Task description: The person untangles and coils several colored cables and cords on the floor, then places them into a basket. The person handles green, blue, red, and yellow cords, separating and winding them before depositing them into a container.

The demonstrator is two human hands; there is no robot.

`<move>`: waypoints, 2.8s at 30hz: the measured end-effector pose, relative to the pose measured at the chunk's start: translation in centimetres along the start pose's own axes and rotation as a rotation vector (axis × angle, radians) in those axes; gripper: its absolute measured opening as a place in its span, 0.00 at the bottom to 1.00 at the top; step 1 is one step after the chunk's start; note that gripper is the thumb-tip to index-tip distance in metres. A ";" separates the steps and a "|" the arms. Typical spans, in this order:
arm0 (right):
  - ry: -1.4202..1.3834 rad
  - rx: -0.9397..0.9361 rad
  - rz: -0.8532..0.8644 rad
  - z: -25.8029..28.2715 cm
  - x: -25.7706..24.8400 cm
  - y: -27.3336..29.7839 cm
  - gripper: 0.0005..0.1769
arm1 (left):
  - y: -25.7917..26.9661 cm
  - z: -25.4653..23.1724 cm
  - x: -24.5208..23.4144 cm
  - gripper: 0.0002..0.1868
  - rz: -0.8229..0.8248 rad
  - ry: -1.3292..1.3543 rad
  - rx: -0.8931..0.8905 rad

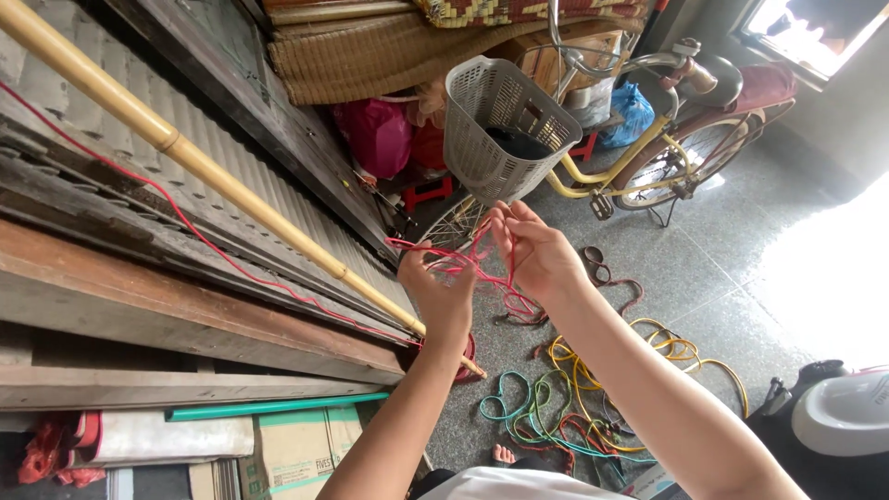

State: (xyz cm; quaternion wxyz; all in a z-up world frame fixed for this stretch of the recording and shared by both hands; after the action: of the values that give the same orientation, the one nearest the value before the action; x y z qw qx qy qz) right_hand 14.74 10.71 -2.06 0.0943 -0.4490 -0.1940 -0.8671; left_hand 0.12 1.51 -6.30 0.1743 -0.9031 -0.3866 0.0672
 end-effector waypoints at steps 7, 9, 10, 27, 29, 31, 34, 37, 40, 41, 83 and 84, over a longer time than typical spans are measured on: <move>-0.139 -0.039 -0.012 7.2 -0.4 1.4 0.24 | -2.6 -1.8 -3.1 0.52 -0.080 0.089 -0.422; -0.153 -0.073 0.033 10.2 -0.8 1.7 0.21 | -3.5 -0.3 -3.8 0.52 -0.095 0.254 -0.568; -0.114 -0.129 0.049 12.0 -1.3 1.5 0.23 | -4.1 2.9 -3.5 0.40 -0.048 0.329 -0.704; 0.712 -0.446 -0.579 28.9 -15.5 1.0 0.19 | -13.9 0.3 -4.2 0.26 0.152 0.693 -0.633; 1.907 -0.015 -0.439 23.6 -9.9 2.5 0.25 | -12.6 -3.4 -1.5 0.26 0.302 0.650 -0.613; 1.790 -0.047 -0.266 19.6 -6.8 2.0 0.30 | -12.2 -4.4 1.7 0.27 0.384 0.634 -0.574; 1.433 -0.207 0.123 14.7 -3.0 -0.2 0.42 | -10.4 -7.5 6.1 0.27 0.534 0.623 -0.509; 1.048 -0.327 0.515 11.2 3.1 -0.1 0.45 | -8.3 -10.1 8.1 0.21 0.670 0.577 -0.449; 0.934 -0.336 0.588 9.2 3.9 -2.0 0.22 | -8.2 -10.5 7.9 0.18 0.725 0.507 -0.400; 0.964 -0.349 0.487 9.0 3.0 -3.6 0.11 | -8.8 -10.3 7.5 0.19 0.714 0.489 -0.381; 0.576 -0.467 -0.053 16.4 -2.7 7.1 0.09 | 3.8 -5.0 18.6 0.05 0.792 0.839 -0.844; 0.576 -0.491 -0.068 18.2 -2.3 8.0 0.09 | 2.8 -4.9 19.2 0.05 0.820 0.844 -0.844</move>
State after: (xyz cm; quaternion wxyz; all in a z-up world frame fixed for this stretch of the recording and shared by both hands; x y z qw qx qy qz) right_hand 32.33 11.12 7.57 0.0059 -0.1892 0.0393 -0.9811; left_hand 16.59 12.30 -2.56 -0.0940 -0.9147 0.0905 -0.3824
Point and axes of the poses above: each hand's wrist, its own y-axis away from the middle knuckle, its own x-axis out of the palm, z = x × y, the point moved 7 cm from there along -y, towards the middle knuckle, and after that the axes turned 2 degrees about -x, right-handed, at the moved point
